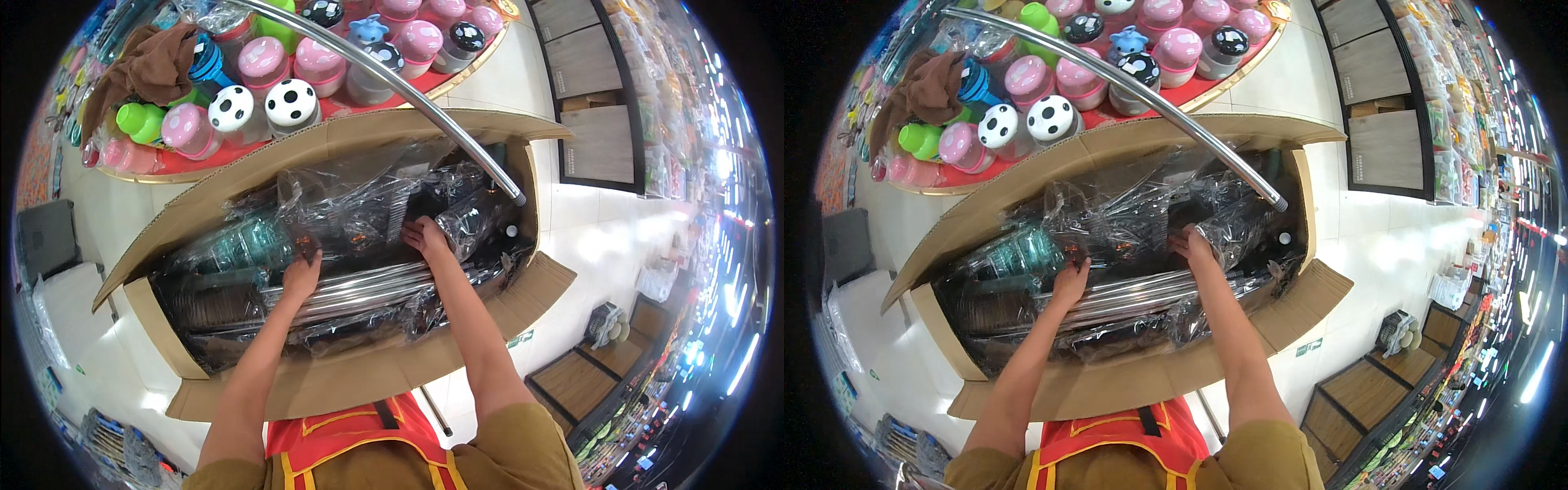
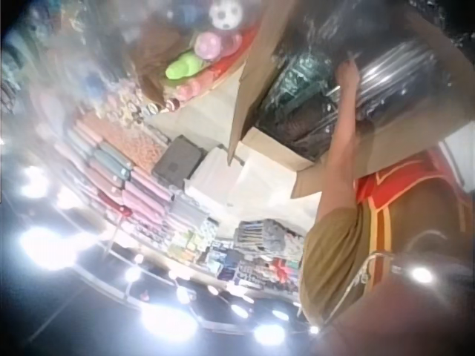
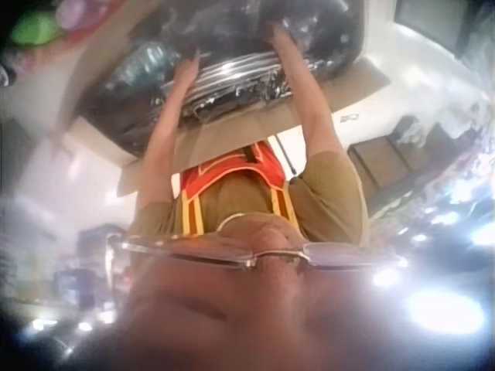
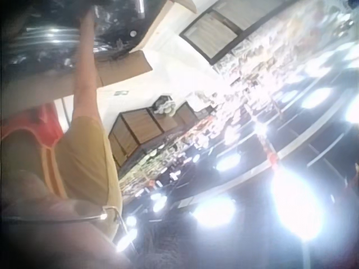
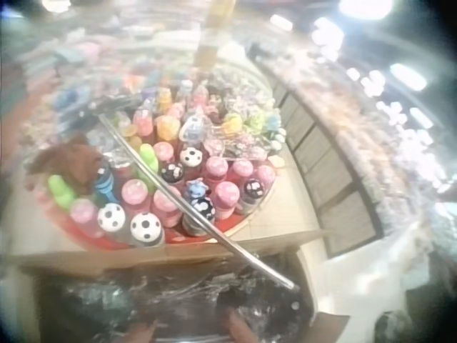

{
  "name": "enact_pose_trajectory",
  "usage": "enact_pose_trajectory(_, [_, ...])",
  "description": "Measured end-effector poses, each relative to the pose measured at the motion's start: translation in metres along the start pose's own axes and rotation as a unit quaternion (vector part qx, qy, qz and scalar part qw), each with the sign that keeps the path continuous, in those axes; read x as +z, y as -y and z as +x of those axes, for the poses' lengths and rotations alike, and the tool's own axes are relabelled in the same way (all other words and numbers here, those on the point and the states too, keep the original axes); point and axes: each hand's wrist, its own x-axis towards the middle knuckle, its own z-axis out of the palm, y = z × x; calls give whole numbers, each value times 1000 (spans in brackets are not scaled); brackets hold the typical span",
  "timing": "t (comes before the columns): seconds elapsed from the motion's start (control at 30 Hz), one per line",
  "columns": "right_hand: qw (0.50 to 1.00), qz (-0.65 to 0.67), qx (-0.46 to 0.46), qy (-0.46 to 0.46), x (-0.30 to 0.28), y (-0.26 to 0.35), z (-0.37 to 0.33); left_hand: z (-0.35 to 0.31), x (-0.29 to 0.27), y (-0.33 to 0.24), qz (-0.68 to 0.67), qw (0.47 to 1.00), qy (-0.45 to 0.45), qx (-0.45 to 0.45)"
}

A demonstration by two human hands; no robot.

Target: The person unpacks a mop head and metal pole from a cardboard box in a store aisle, then inserts the pole into the mop head to assemble the mop. The person handles the components by hand and completes the assembly.

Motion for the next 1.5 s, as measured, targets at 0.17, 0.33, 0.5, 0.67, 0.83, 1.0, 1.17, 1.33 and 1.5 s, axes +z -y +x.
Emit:
enact_pose_trajectory(0.17, [972, 217, 63, -71, -20, -32, 106, -4, 3, 0, -56, 996, -65, 7])
enact_pose_trajectory(0.33, [902, 421, 29, -91, -22, -67, 171, -1, -2, 0, -46, 998, -51, -7])
enact_pose_trajectory(0.5, [811, 568, -28, -141, 18, -48, 119, 0, -6, 5, -180, 983, -3, -25])
enact_pose_trajectory(0.67, [790, 601, -65, -97, 20, -38, 91, 1, 6, 13, -237, 971, -33, -1])
enact_pose_trajectory(0.83, [769, 636, -56, -30, 8, -43, 95, -8, 3, 8, -168, 978, -99, 68])
enact_pose_trajectory(1.0, [750, 656, -62, 56, -2, -40, 79, -13, 2, 3, -98, 992, -59, 43])
enact_pose_trajectory(1.17, [752, 657, -46, 26, 7, -26, 61, -7, 4, 3, -233, 964, -64, 111])
enact_pose_trajectory(1.33, [752, 659, -5, 21, -7, -31, 69, 2, 4, 0, -293, 947, -36, 124])
enact_pose_trajectory(1.5, [761, 646, 21, 57, -2, -10, 38, 18, 5, 14, -241, 967, -36, 79])
